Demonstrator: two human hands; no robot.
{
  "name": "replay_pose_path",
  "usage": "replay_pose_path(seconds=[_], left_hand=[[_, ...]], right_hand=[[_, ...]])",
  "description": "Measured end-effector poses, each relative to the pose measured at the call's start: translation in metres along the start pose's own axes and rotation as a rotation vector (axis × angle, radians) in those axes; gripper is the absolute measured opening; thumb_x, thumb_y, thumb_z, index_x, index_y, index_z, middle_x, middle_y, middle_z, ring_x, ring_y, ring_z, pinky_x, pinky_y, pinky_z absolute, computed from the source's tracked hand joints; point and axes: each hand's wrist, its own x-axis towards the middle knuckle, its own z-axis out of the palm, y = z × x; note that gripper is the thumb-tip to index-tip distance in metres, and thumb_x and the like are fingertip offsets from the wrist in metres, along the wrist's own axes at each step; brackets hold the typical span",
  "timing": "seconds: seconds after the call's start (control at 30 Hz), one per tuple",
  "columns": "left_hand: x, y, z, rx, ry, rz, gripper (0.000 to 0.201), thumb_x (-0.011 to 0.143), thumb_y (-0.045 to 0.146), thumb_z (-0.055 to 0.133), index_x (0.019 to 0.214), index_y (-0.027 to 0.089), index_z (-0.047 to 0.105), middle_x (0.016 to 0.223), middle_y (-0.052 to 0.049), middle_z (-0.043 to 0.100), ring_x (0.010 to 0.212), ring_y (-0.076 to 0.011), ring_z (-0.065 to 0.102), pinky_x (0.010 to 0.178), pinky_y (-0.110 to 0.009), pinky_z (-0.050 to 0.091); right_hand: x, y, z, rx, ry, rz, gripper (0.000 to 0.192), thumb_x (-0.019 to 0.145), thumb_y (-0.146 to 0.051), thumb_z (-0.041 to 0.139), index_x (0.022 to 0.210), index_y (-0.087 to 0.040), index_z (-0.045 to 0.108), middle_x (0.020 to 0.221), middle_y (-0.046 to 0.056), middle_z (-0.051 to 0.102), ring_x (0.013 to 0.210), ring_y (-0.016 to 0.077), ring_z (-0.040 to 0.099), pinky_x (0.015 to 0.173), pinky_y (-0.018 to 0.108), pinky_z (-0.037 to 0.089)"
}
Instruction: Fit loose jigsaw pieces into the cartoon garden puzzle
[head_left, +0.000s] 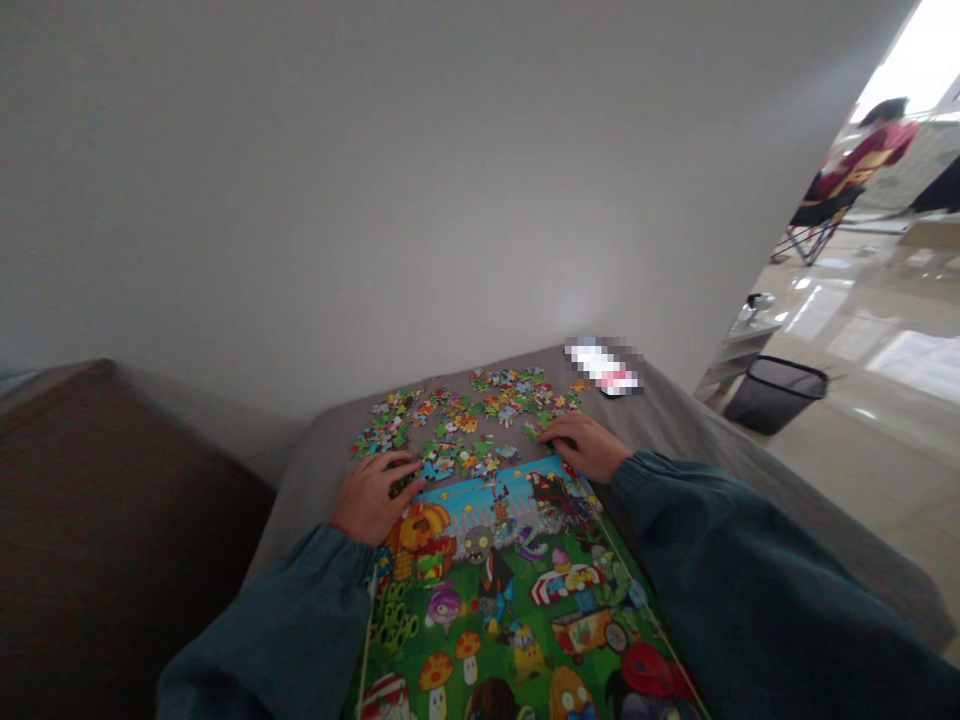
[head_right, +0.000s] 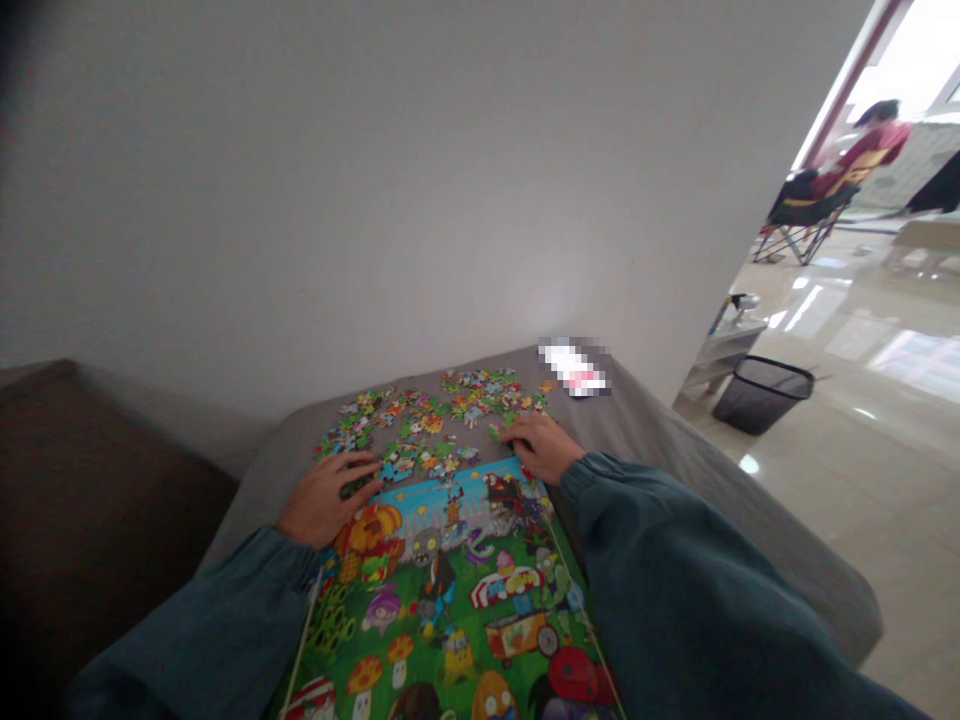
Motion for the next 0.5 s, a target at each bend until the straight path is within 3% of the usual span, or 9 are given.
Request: replay_pose_path(seconds=[0.13, 0.23, 0.4, 0.5], left_hand=[[0.001, 0.004, -0.001, 0.000, 0.082, -0.030, 0.035, 0.083, 0.050, 0.053, 0.094, 0.023, 0.073, 0.107, -0.007, 0.069, 0.102, -0.0251, 0.061, 0.095, -0.043, 0.045], [-0.001, 0.012, -0.009, -0.026, 0.105, 0.049, 0.034, 0.083, 0.047, 0.054, 0.097, 0.022, 0.072, 0.107, -0.007, 0.069, 0.102, -0.0242, 0.061, 0.096, -0.042, 0.045], [-0.009, 0.029, -0.022, -0.079, -0.040, 0.283, 0.029, 0.085, 0.043, 0.055, 0.100, 0.025, 0.072, 0.112, -0.006, 0.067, 0.107, -0.0228, 0.058, 0.097, -0.040, 0.044], [-0.012, 0.037, -0.022, -0.056, -0.091, 0.312, 0.027, 0.085, 0.046, 0.057, 0.098, 0.027, 0.071, 0.115, -0.005, 0.065, 0.110, -0.0237, 0.056, 0.098, -0.042, 0.042]], right_hand=[[0.000, 0.000, 0.000, 0.002, 0.001, 0.001, 0.029, 0.080, -0.007, 0.047, 0.093, -0.018, 0.071, 0.097, 0.008, 0.070, 0.094, 0.0205, 0.062, 0.089, 0.039, 0.048], [0.000, -0.001, -0.001, 0.002, 0.002, 0.002, 0.029, 0.080, -0.007, 0.047, 0.093, -0.019, 0.070, 0.097, 0.008, 0.070, 0.095, 0.0208, 0.062, 0.090, 0.040, 0.047], [0.000, -0.001, -0.001, 0.015, 0.000, 0.002, 0.029, 0.081, -0.007, 0.046, 0.094, -0.018, 0.070, 0.097, 0.007, 0.070, 0.097, 0.0211, 0.062, 0.092, 0.040, 0.046], [0.001, -0.001, -0.001, 0.015, -0.002, 0.009, 0.029, 0.080, -0.007, 0.047, 0.094, -0.018, 0.070, 0.096, 0.008, 0.070, 0.095, 0.0212, 0.062, 0.090, 0.040, 0.047]])
